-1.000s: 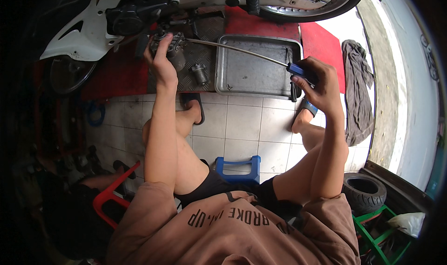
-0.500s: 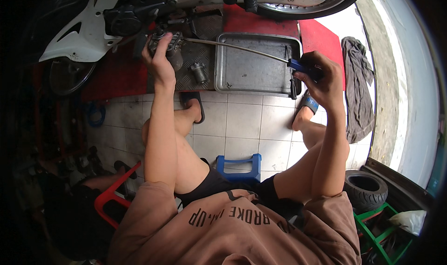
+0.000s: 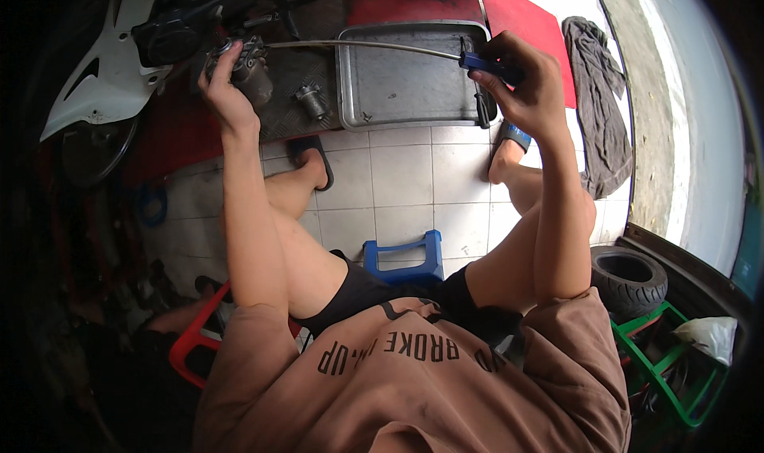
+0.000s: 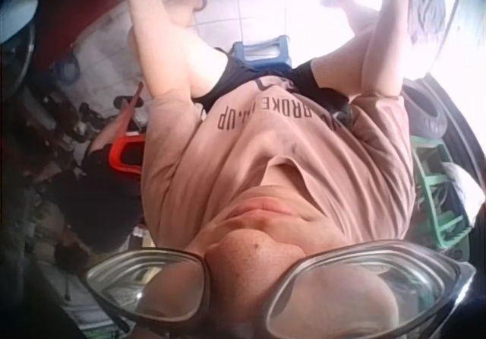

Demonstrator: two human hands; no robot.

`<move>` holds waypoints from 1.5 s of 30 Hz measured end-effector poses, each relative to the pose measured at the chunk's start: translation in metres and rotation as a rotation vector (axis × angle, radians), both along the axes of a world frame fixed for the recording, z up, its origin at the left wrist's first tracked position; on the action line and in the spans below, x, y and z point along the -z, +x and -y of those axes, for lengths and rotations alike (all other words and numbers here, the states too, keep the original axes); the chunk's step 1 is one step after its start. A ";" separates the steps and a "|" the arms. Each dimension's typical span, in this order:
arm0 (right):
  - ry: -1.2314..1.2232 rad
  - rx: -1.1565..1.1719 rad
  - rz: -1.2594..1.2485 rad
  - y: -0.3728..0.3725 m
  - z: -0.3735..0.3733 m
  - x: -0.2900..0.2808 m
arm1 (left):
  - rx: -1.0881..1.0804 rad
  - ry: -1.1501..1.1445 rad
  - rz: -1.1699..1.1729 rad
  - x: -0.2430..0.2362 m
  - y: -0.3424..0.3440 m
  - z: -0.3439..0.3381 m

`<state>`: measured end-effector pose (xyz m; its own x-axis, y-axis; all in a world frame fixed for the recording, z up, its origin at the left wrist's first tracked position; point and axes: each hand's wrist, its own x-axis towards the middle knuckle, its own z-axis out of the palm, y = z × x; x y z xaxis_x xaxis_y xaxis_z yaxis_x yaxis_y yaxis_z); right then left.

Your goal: The person holds a metal motorcycle part and uses a long screwdriver to poke and scrape the interior components before setting the tool down.

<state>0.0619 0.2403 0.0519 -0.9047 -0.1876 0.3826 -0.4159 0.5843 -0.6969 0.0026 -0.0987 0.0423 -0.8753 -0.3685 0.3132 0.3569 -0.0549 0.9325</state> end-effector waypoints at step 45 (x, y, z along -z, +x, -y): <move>0.796 0.078 0.507 -0.015 0.080 0.114 | 0.144 0.545 0.528 -0.007 0.004 -0.010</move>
<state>0.0470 0.1606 -0.0620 -0.9489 -0.1560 -0.2742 -0.1123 0.9793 -0.1682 0.0065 -0.0887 0.0490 -0.9093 -0.2216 -0.3523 -0.1738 -0.5670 0.8052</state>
